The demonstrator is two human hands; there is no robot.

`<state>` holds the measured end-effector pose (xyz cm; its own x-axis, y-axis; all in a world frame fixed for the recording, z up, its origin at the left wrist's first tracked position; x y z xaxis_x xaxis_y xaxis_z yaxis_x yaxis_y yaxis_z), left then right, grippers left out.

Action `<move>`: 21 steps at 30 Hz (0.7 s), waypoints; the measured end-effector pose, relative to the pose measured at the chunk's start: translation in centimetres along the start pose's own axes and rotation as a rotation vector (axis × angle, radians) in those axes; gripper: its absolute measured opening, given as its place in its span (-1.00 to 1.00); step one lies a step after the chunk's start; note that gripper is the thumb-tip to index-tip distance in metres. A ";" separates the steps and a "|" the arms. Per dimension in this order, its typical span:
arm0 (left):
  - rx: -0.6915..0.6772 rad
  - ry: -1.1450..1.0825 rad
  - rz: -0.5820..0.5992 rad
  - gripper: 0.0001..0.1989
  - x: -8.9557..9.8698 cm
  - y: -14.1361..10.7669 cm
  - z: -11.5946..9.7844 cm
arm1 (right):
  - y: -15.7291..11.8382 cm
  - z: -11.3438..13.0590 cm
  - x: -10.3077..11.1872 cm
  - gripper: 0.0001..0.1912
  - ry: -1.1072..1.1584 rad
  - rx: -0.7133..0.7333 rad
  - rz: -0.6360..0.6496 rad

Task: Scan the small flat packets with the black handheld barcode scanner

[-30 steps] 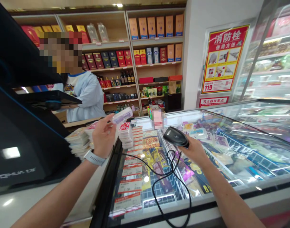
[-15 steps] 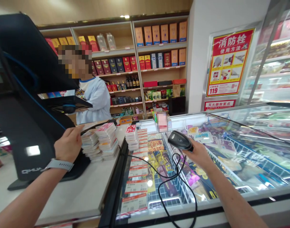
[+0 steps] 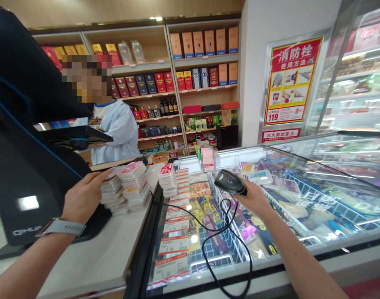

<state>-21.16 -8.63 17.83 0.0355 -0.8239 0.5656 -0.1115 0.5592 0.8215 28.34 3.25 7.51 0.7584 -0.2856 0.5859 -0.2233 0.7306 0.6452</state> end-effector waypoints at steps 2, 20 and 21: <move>-0.054 0.103 0.025 -0.52 0.0 -0.2 -0.7 | 0.0 -0.1 0.1 -0.67 -0.011 -0.003 -0.009; -0.578 -0.653 0.446 -0.60 -13.2 -8.1 -27.2 | 0.0 -0.3 0.4 -0.64 0.007 -0.044 -0.044; -0.564 -0.713 0.490 -0.57 -14.6 -7.9 -29.1 | 0.0 -0.3 0.4 -0.65 0.010 -0.044 -0.048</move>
<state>8.06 1.69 5.18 -0.5061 -0.2546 0.8240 0.5335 0.6583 0.5311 28.84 3.32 7.64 0.7738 -0.3147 0.5497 -0.1594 0.7432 0.6498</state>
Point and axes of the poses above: each hand's wrist, its own y-axis towards the middle knuckle, its own x-axis out of the back of the hand, z = x × y, the point moved 9 cm from there along y, towards the middle knuckle, and after that the axes turned 2 degrees about -z, right-handed, at the moved point
